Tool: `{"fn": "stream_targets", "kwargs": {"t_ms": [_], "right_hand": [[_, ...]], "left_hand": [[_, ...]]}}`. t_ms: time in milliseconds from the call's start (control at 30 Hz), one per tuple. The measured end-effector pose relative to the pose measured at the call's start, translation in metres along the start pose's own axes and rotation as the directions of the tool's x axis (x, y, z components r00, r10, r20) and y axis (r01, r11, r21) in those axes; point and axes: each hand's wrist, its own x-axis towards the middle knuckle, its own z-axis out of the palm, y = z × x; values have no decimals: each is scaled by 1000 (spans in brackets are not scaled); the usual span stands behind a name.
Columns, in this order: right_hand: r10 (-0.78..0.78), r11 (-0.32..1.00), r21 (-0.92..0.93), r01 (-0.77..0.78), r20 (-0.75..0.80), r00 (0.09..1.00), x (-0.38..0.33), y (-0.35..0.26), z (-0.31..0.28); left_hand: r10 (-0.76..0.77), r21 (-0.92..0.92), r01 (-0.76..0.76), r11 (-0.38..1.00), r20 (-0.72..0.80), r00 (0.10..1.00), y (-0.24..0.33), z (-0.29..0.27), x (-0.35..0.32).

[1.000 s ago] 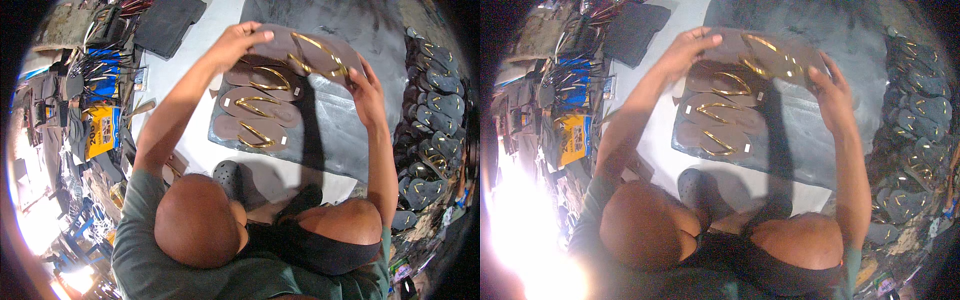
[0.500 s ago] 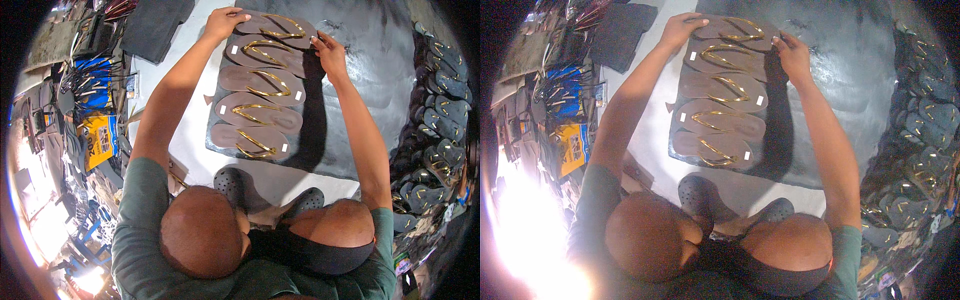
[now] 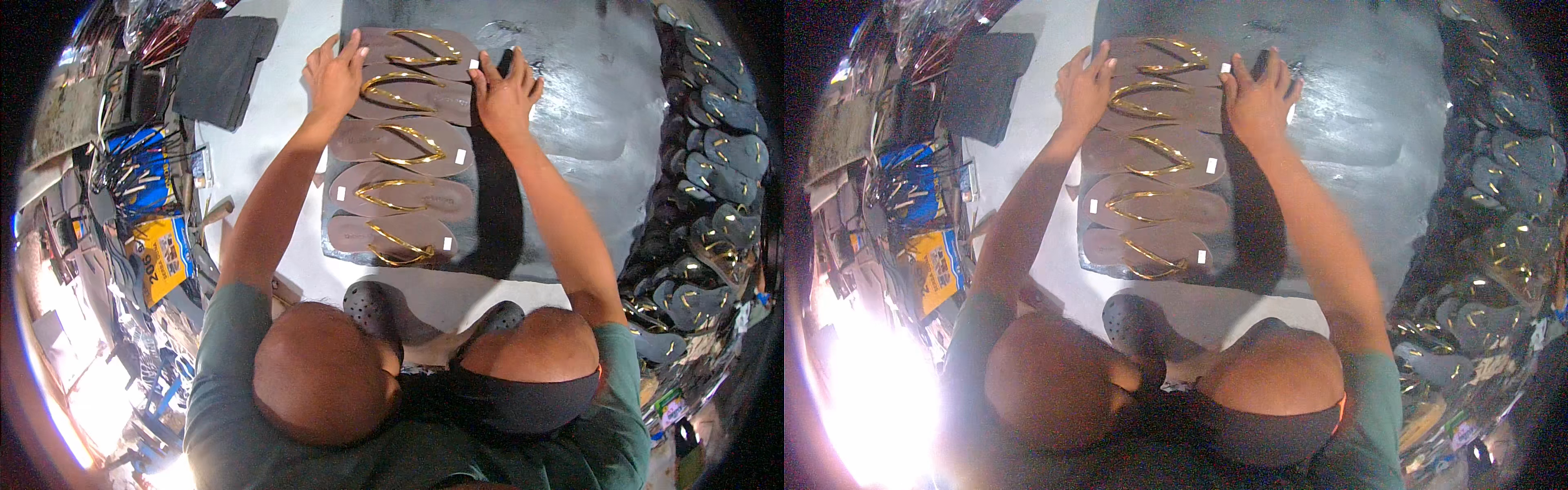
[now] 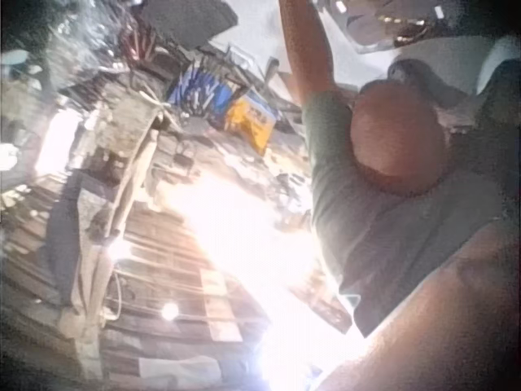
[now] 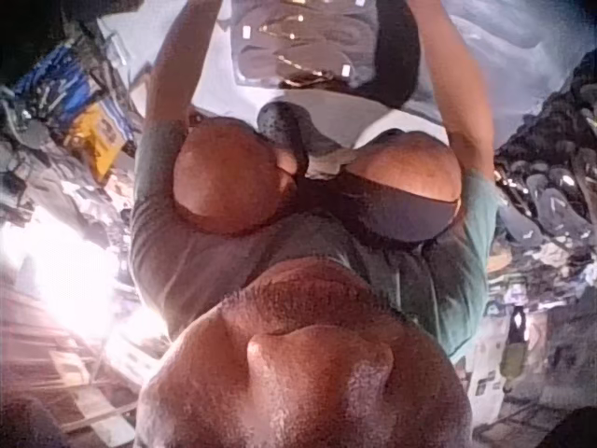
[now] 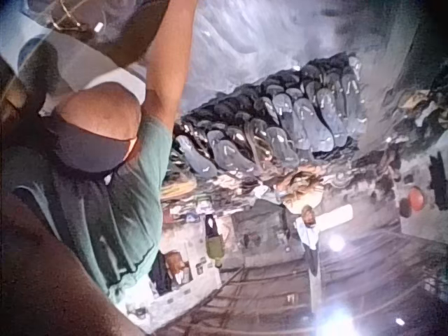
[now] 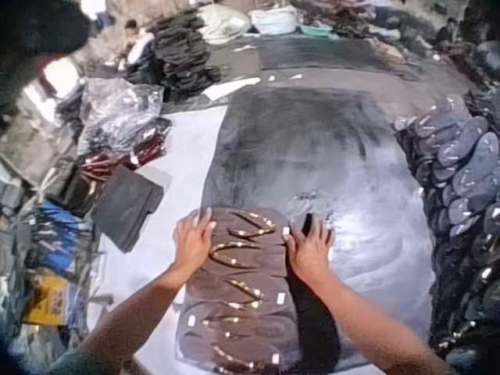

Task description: The person sits on the floor and arranges multiple flip-flops with gold straps in neat rows on a white surface. They pick up each flip-flop, align it, and place it down repeatedly.

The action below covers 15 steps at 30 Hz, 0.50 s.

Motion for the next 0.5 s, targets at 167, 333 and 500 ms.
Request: {"fn": "stream_targets", "kwargs": {"t_ms": [167, 333, 500], "right_hand": [[-24, 1000, -20, 24, 18, 1000, 2, 7, -12], [218, 933, 308, -187, -70, 974, -28, 28, -72], [557, 798, 440, -411, -280, 782, -130, 146, -262]], "left_hand": [[212, 261, -197, 945, -30, 977, -10, 16, 11], [302, 186, -324, 928, 139, 943, -88, 25, -1], [204, 42, -205, 978, 44, 978, -54, -12, -60]]}}
